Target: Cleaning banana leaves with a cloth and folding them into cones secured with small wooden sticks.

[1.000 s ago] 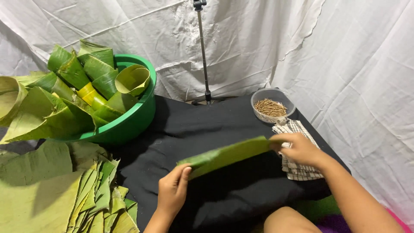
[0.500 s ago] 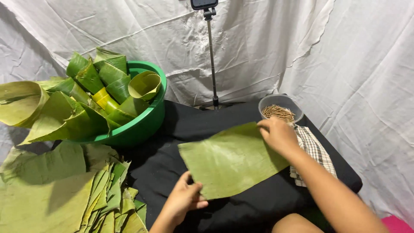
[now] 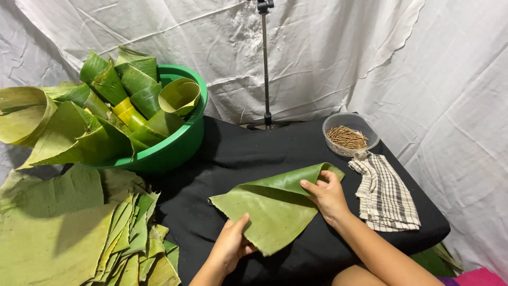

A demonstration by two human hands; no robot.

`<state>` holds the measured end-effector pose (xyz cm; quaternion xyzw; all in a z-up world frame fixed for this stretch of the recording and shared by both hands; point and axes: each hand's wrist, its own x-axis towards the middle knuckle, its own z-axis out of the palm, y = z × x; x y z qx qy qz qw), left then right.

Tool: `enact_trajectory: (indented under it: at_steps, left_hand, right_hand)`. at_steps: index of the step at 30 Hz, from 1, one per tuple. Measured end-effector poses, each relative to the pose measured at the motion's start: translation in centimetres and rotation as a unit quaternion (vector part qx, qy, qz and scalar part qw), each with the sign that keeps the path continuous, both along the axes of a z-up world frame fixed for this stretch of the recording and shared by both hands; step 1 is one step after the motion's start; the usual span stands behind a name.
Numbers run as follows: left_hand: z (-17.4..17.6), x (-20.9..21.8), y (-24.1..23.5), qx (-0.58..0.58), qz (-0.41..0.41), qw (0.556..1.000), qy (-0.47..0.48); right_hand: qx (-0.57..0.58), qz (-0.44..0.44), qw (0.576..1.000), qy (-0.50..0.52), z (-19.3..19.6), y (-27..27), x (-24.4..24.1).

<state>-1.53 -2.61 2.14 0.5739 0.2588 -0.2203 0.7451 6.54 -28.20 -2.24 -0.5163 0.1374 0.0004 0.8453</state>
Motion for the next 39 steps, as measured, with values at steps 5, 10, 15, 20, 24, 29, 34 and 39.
enact_trajectory:
  at_steps: [5, 10, 15, 20, 24, 29, 34, 39]
  left_hand:
    - [-2.2, -0.1, -0.1, 0.060, -0.060, 0.991, -0.104]
    - [-1.2, -0.8, -0.1, 0.089, -0.069, 0.977, -0.181]
    - [-2.1, -1.0, 1.3, 0.287, -0.071, 0.854, -0.429]
    - [3.3, -2.2, 0.2, 0.280, -0.220, 0.756, -0.550]
    - [1.8, -1.9, -0.1, 0.531, -0.242, 0.534, -0.612]
    - [1.2, -1.8, -0.3, 0.539, -0.186, 0.614, -0.546]
    - [3.9, -2.7, -1.1, 0.211, -0.287, 0.882, -0.308]
    - [2.8, -1.7, -0.9, -0.003, -0.322, 0.932, -0.167]
  right_hand:
    - [-0.238, 0.072, 0.965, -0.083, 0.4, 0.2, -1.1]
    - [-0.522, 0.099, 0.806, -0.263, -0.8, -0.5, -1.7]
    - [-0.444, 0.190, 0.798, -0.361, 1.8, -0.4, -3.1]
    - [-0.341, 0.255, 0.855, -0.295, 2.7, -0.3, -3.9]
    - [-0.108, 0.329, 0.908, -0.235, 0.9, -0.9, -3.6]
    - [-0.076, 0.371, 0.908, -0.178, 1.8, -1.2, -4.4]
    - [-0.100, 0.407, 0.879, -0.230, 4.6, -0.6, -5.0]
    - [-0.136, 0.428, 0.874, -0.188, 4.5, -0.6, -4.7]
